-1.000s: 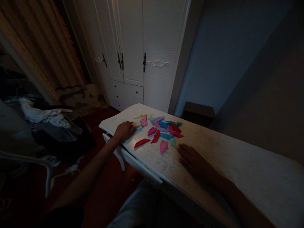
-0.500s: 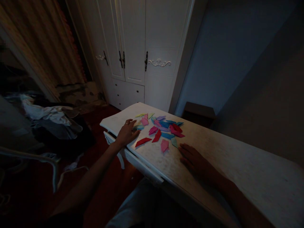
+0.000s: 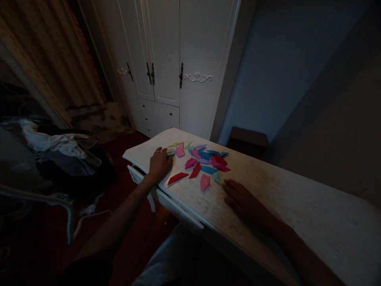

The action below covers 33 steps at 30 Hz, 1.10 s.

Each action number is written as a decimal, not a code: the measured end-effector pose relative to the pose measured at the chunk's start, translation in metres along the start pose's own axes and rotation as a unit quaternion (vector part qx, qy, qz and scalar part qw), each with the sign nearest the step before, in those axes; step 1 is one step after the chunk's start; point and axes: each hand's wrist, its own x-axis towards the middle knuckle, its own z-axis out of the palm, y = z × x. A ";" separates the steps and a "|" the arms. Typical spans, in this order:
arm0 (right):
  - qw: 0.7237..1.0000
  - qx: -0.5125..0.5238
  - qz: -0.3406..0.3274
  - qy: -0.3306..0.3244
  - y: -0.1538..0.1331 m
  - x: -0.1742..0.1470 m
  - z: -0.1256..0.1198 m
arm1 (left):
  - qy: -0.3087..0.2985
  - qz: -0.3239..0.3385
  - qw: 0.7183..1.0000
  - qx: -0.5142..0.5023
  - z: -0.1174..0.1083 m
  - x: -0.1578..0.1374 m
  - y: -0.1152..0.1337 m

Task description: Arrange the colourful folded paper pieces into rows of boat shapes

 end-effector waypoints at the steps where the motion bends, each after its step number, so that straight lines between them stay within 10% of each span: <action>1: 1.000 0.000 -0.001 0.003 0.000 0.000 0.000 | 0.009 0.002 1.000 0.003 0.000 0.000 0.002; 9: 1.000 0.004 0.008 -0.006 -0.006 0.001 -0.005 | 0.086 0.101 0.989 -0.070 -0.013 -0.003 0.025; 15: 1.000 0.016 0.013 -0.019 -0.008 0.001 -0.010 | 0.004 0.252 0.962 -0.107 -0.013 -0.007 0.052; 22: 1.000 0.007 0.006 -0.025 -0.011 0.002 -0.013 | -0.130 0.168 0.976 0.048 0.002 0.021 0.044; 33: 1.000 0.007 0.000 0.007 -0.013 0.002 -0.010 | -0.105 0.224 0.969 0.000 0.005 0.059 0.054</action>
